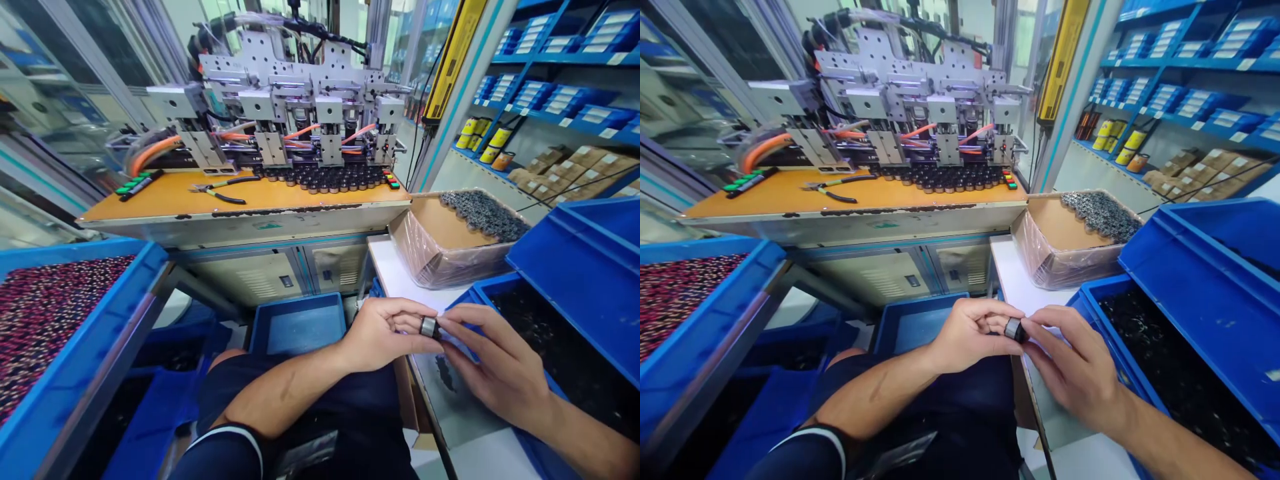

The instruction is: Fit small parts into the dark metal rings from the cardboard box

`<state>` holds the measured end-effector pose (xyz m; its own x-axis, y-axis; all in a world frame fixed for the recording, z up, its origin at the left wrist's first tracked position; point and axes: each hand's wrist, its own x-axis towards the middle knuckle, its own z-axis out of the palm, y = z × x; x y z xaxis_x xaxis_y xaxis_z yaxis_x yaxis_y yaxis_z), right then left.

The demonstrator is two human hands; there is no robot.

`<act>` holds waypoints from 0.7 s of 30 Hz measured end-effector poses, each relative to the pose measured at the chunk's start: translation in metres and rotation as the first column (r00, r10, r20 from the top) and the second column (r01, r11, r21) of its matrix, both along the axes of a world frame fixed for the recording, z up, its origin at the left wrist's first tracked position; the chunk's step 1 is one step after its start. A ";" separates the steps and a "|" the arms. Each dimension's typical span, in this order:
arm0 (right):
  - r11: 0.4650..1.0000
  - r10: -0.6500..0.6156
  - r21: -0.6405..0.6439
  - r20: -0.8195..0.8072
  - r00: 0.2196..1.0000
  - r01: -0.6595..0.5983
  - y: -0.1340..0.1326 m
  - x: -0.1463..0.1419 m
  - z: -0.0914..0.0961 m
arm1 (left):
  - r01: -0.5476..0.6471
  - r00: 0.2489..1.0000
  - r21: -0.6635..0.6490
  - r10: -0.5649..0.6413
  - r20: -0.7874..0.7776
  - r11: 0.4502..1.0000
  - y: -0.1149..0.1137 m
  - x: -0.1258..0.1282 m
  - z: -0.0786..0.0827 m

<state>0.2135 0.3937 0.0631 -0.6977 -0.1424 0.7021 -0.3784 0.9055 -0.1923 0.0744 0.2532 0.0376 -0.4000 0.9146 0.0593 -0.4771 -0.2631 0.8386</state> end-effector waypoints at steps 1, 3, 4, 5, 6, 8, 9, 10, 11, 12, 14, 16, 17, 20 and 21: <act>1.000 0.002 0.012 -0.016 1.000 -0.001 0.000 -0.001 -0.001 | -0.001 1.000 -0.004 0.001 0.004 1.000 -0.001 0.000 0.000; 1.000 -0.002 0.018 -0.016 1.000 0.003 0.000 -0.002 -0.003 | 0.005 1.000 -0.023 -0.005 0.006 1.000 -0.002 -0.001 0.000; 1.000 -0.004 0.017 -0.012 1.000 0.004 0.000 -0.002 -0.004 | 0.008 1.000 -0.037 -0.008 0.000 0.999 -0.003 -0.001 0.000; 1.000 -0.006 0.016 -0.010 1.000 0.006 0.000 -0.003 -0.005 | 0.008 1.000 -0.053 -0.009 -0.011 0.999 -0.003 -0.001 0.000; 1.000 -0.006 0.016 -0.012 1.000 0.006 -0.001 -0.003 -0.005 | 0.006 1.000 -0.070 -0.007 -0.024 0.998 -0.004 -0.001 0.000; 1.000 -0.002 0.025 -0.035 0.999 0.003 -0.001 -0.003 -0.005 | -0.004 0.999 -0.102 -0.001 -0.051 0.995 -0.005 -0.001 0.000; 1.000 0.004 0.029 -0.046 0.999 -0.002 0.000 -0.003 -0.005 | -0.013 0.998 -0.116 0.005 -0.063 0.993 -0.005 0.000 0.000; 0.999 0.010 0.032 -0.051 0.999 -0.009 0.000 -0.004 -0.004 | -0.022 0.997 -0.128 0.013 -0.074 0.991 -0.005 0.000 0.000; 0.999 0.019 0.033 -0.055 0.998 -0.017 0.000 -0.004 -0.003 | -0.031 0.996 -0.140 0.019 -0.084 0.990 -0.005 0.000 0.000; 0.999 0.029 0.041 -0.060 0.998 -0.027 0.001 -0.004 -0.003 | -0.036 0.996 -0.150 0.022 -0.092 0.988 -0.005 0.000 0.001; 0.995 0.052 0.090 -0.089 0.995 -0.044 0.000 -0.003 -0.001 | -0.011 0.995 -0.166 -0.005 -0.097 0.986 -0.005 -0.001 0.002; 0.986 0.069 0.161 -0.132 0.989 -0.047 -0.002 -0.002 0.001 | 0.065 0.993 -0.177 -0.080 -0.083 0.982 -0.005 -0.005 0.003; 0.980 0.072 0.195 -0.143 0.987 -0.043 -0.004 -0.002 0.003 | 0.103 0.991 -0.181 -0.117 -0.071 0.978 -0.005 -0.008 0.004; 0.967 0.053 0.255 -0.136 0.989 -0.017 -0.006 0.000 0.008 | 0.133 0.989 -0.169 -0.141 -0.035 0.977 -0.004 -0.015 0.005; 0.963 0.041 0.270 -0.138 0.990 -0.003 -0.004 0.001 0.011 | 0.111 0.993 -0.154 -0.117 -0.027 0.982 -0.004 -0.016 0.005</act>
